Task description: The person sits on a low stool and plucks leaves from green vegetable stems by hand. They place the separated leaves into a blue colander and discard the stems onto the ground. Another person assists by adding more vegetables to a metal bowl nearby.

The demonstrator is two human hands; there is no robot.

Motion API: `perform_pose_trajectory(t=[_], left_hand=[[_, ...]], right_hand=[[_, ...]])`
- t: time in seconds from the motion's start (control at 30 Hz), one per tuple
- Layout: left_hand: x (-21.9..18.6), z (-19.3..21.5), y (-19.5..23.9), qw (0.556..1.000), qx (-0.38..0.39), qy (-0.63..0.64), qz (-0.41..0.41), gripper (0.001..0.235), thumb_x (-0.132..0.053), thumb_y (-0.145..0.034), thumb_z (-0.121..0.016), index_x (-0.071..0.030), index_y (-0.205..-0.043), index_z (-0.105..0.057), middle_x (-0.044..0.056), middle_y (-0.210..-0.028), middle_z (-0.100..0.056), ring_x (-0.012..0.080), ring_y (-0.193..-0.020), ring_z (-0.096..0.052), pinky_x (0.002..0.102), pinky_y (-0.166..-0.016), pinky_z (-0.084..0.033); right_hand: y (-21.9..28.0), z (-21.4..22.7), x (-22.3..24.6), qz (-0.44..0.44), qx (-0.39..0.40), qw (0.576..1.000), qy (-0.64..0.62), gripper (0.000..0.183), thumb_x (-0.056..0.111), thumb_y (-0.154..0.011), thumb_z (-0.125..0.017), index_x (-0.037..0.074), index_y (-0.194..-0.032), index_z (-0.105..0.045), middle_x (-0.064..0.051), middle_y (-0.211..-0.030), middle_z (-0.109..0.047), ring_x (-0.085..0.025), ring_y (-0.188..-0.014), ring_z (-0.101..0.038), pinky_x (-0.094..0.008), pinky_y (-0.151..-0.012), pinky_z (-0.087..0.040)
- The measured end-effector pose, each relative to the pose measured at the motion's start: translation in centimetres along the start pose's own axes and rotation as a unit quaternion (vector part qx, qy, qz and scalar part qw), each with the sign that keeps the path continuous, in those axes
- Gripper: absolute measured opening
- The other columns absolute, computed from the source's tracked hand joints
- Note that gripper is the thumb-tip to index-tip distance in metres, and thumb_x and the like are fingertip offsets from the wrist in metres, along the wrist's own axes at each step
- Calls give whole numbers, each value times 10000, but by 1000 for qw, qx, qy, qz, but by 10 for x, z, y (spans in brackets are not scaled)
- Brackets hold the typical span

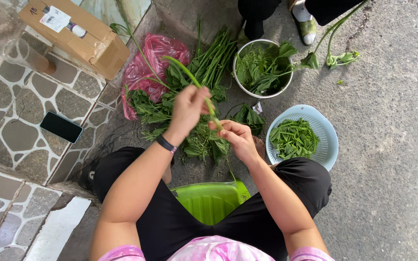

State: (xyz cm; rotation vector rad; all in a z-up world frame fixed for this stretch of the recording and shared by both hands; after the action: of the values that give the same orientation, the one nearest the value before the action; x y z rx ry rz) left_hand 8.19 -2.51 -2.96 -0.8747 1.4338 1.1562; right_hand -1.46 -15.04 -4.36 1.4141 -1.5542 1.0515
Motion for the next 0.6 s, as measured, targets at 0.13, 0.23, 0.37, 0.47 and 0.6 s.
perform_pose_trajectory(t=[0.13,0.23,0.37,0.47,0.6], left_hand=[[-54,53,0,994,-88,26,-56,272,-236,-1075,-495,24,-1060,-574,165,-885,-646,251,-836,-733,341,-752,-686],[-96,115,12,963,-169,21,-207,154,-124,-1070,-492,-58,-983,-601,114,-840,-705,166,-761,-718,268,-713,-642],[-115,208,44,866,-352,-40,-351,252,-259,-1061,-416,-44,-1114,-536,164,-1015,-620,265,-675,-666,340,-573,-563],[-52,320,53,801,-523,-31,-290,336,-353,-910,-493,-57,-871,-648,97,-795,-674,178,-638,-605,307,-576,-495],[-2,371,55,776,-576,-112,-229,173,-177,-781,-612,-87,-634,-632,32,-645,-650,166,-649,-602,339,-637,-500]], right_hand=[[-1,17,-11,9,5,1000,-12,127,-2,-835,-638,-47,-726,-685,-261,-1002,-724,-302,-977,-679,-349,-862,-490],[-6,57,-17,-17,-46,998,-46,137,28,-811,-597,-55,-705,-621,-321,-932,-700,-371,-959,-697,-416,-832,-555],[-9,118,-29,-147,-137,967,-156,122,-7,-812,-512,24,-732,-599,-225,-921,-721,-364,-938,-723,-491,-916,-590],[-3,166,-57,-193,-234,930,-208,151,37,-874,-504,59,-742,-573,-197,-928,-734,-355,-940,-741,-470,-860,-626],[7,186,-103,-269,-269,906,-184,275,168,-967,-542,-44,-1054,-695,-207,-1091,-743,-354,-1088,-722,-386,-930,-577]])
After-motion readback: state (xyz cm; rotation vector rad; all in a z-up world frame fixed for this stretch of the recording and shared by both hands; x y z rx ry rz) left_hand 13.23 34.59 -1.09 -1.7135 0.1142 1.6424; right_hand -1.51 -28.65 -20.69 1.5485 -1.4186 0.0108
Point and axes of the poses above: each hand's wrist, its own y-axis away from the middle knuckle, its own z-axis out of the back of the hand, x = y × z, the point moved 8 cm from there along -y, towards the middle knuckle
